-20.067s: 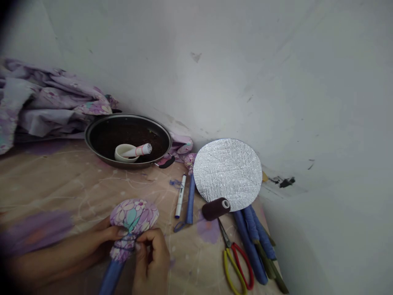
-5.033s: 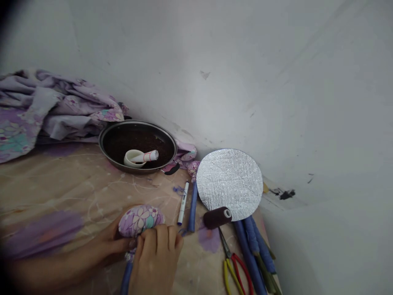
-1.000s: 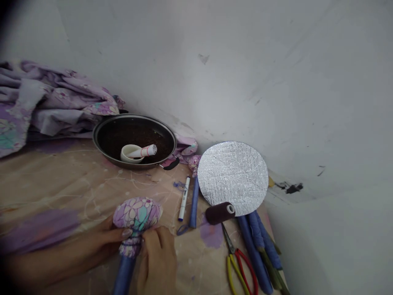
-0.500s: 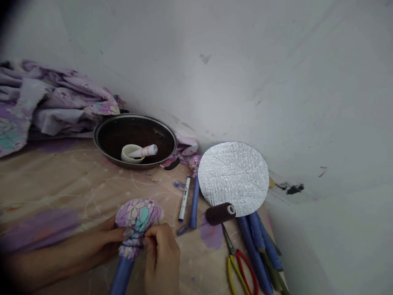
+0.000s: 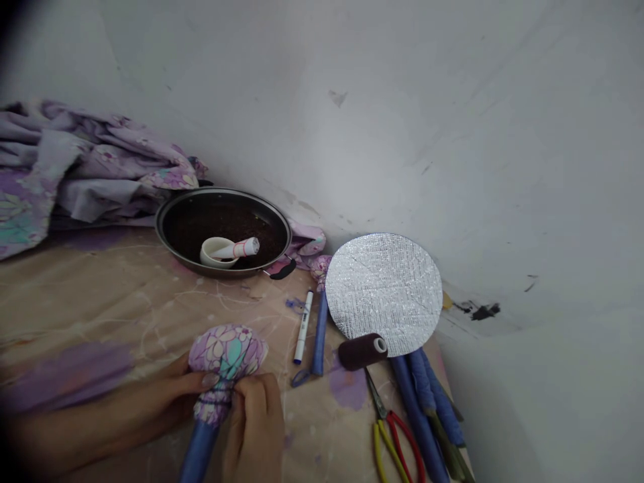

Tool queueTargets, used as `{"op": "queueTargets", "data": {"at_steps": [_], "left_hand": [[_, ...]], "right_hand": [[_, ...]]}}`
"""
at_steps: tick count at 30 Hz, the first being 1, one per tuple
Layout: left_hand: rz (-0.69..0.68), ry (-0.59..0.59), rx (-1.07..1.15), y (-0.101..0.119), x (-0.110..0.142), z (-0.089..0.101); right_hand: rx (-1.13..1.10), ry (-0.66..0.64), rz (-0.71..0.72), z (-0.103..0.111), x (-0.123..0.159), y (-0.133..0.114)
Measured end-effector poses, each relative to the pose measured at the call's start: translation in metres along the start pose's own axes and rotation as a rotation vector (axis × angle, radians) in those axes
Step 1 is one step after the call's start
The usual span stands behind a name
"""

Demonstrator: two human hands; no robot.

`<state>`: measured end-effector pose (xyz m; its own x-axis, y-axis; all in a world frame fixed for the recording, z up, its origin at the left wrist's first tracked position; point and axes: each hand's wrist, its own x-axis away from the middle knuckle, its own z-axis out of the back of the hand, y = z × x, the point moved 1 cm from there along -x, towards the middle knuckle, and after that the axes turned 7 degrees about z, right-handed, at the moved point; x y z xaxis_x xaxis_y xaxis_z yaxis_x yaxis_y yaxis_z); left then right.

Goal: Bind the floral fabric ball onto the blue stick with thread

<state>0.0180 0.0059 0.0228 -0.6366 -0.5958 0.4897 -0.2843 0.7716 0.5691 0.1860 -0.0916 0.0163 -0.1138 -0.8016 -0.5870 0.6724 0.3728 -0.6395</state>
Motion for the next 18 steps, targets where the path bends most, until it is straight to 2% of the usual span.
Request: {"op": "queueTargets", "data": {"at_steps": [6,12,18], "left_hand": [[0.013,-0.037,-0.010,-0.005,-0.007,0.009],[0.037,-0.029,-0.001,-0.002,-0.001,0.000],[0.006,-0.031,0.010,-0.002,-0.001,-0.001]], "right_hand": [[-0.119,0.019,-0.122,-0.005,0.001,0.002],[-0.162,0.025,-0.283,-0.005,0.003,0.006],[-0.197,0.025,-0.341,-0.003,0.003,0.009]]}}
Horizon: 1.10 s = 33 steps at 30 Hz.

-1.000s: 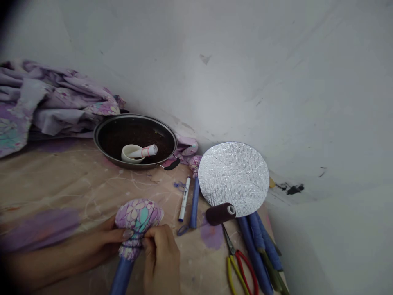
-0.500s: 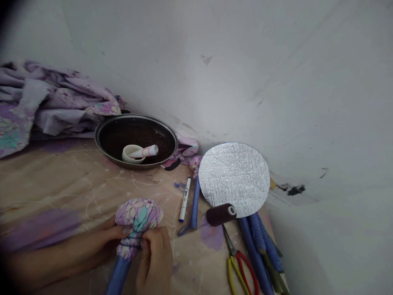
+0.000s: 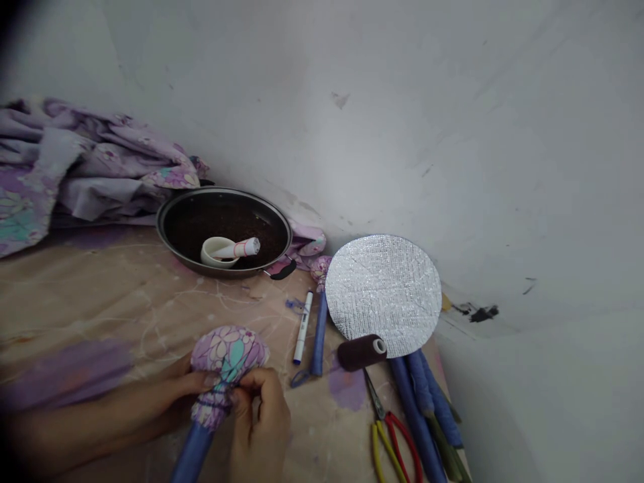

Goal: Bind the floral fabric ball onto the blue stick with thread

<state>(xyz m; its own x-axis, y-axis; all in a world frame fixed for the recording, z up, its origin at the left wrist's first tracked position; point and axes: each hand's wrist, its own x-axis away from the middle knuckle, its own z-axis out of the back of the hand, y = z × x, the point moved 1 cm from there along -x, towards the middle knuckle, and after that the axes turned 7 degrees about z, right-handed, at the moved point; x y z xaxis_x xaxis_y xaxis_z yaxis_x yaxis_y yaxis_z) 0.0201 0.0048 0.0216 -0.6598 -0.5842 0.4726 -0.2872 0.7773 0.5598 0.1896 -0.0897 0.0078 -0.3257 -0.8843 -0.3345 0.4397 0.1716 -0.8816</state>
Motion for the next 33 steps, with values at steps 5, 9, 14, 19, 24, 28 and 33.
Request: {"op": "queueTargets", "data": {"at_steps": [5,9,14,19,24,28,33], "left_hand": [[-0.020,0.023,0.044,-0.006,-0.005,0.008],[-0.060,0.033,0.042,-0.005,-0.006,0.005],[-0.088,0.021,0.004,0.000,-0.004,0.001],[-0.060,0.023,-0.029,0.001,-0.003,0.000],[-0.070,-0.012,-0.080,-0.001,-0.005,0.004],[-0.102,-0.021,-0.078,-0.008,-0.010,0.009],[-0.129,0.022,-0.146,-0.015,-0.014,0.014]], "right_hand": [[-0.011,-0.030,0.031,0.005,-0.006,-0.002],[0.005,-0.027,0.115,0.010,-0.012,-0.004],[0.036,-0.074,0.144,0.013,-0.014,0.000],[0.093,-0.085,0.151,0.011,-0.009,0.008],[0.192,-0.026,0.194,0.006,-0.001,0.013],[0.224,-0.008,0.214,0.003,0.002,0.012],[0.214,0.006,0.183,0.002,0.000,0.009]]}}
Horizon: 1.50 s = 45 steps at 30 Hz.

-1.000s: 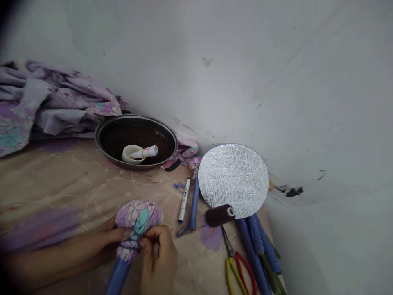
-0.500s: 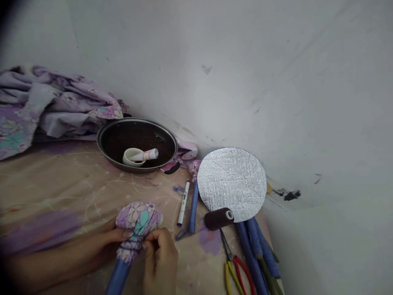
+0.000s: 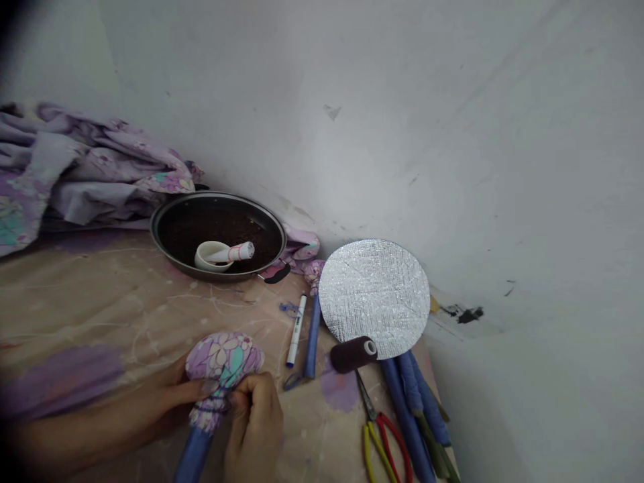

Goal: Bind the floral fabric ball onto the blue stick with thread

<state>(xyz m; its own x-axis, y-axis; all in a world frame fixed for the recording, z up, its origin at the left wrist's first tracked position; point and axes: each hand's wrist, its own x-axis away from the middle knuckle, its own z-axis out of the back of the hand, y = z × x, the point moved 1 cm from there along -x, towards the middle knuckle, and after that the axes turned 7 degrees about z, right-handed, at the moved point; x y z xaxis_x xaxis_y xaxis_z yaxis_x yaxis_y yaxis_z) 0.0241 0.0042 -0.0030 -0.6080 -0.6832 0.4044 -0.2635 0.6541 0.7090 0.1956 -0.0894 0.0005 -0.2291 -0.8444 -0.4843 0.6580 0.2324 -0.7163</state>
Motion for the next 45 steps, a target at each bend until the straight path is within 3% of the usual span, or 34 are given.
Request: {"op": "queueTargets", "data": {"at_steps": [6,13,23,32,37,45], "left_hand": [[-0.010,0.064,0.104,0.001,0.000,-0.001],[0.033,0.003,0.093,0.020,0.010,-0.011],[-0.008,0.019,0.105,0.008,0.004,-0.008],[-0.034,-0.003,0.144,-0.012,-0.008,0.010],[-0.026,-0.017,0.139,-0.012,-0.005,0.008],[0.007,0.033,0.099,0.007,0.003,-0.003]], "right_hand": [[-0.078,0.009,0.042,-0.001,-0.007,-0.001],[-0.094,-0.005,0.020,0.001,-0.008,-0.002],[-0.085,-0.005,0.065,0.006,-0.010,-0.008],[0.012,0.007,0.206,0.007,-0.008,-0.009],[0.062,-0.096,0.189,0.015,-0.009,-0.012],[-0.036,-0.103,0.127,0.015,-0.010,-0.012]]}}
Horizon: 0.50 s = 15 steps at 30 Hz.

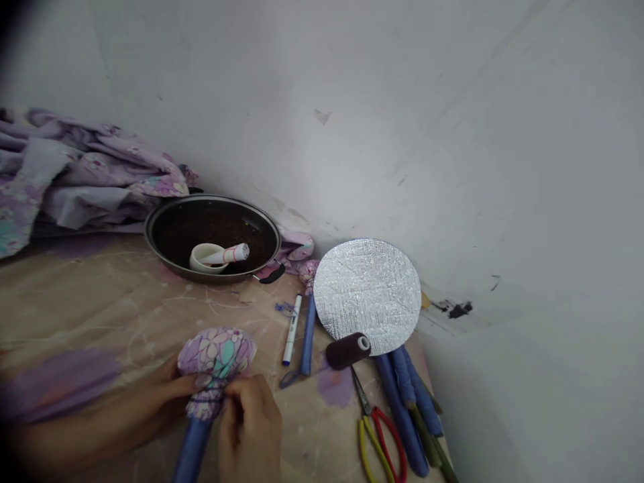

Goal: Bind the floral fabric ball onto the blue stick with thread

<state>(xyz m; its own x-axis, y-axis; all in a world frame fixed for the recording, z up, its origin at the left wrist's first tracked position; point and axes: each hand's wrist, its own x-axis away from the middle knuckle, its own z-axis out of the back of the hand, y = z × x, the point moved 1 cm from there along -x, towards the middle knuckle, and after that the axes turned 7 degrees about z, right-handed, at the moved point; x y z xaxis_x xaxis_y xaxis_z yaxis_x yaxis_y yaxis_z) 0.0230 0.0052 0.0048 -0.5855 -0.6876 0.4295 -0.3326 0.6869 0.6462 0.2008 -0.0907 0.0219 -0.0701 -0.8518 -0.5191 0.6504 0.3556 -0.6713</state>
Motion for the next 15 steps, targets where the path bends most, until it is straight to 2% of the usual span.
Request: {"op": "queueTargets", "data": {"at_steps": [3,7,11,15], "left_hand": [[0.032,0.031,-0.021,0.008,0.004,-0.004],[0.044,0.047,0.007,0.006,0.002,-0.002],[0.074,0.029,0.007,0.006,0.002,-0.004],[0.109,0.013,-0.009,0.012,0.009,-0.009]], "right_hand": [[-0.099,0.000,-0.068,-0.004,0.002,0.005],[-0.228,0.008,-0.175,-0.011,0.008,0.015],[-0.324,0.056,-0.286,-0.020,0.013,0.023],[-0.375,0.111,-0.342,-0.023,0.013,0.021]]}}
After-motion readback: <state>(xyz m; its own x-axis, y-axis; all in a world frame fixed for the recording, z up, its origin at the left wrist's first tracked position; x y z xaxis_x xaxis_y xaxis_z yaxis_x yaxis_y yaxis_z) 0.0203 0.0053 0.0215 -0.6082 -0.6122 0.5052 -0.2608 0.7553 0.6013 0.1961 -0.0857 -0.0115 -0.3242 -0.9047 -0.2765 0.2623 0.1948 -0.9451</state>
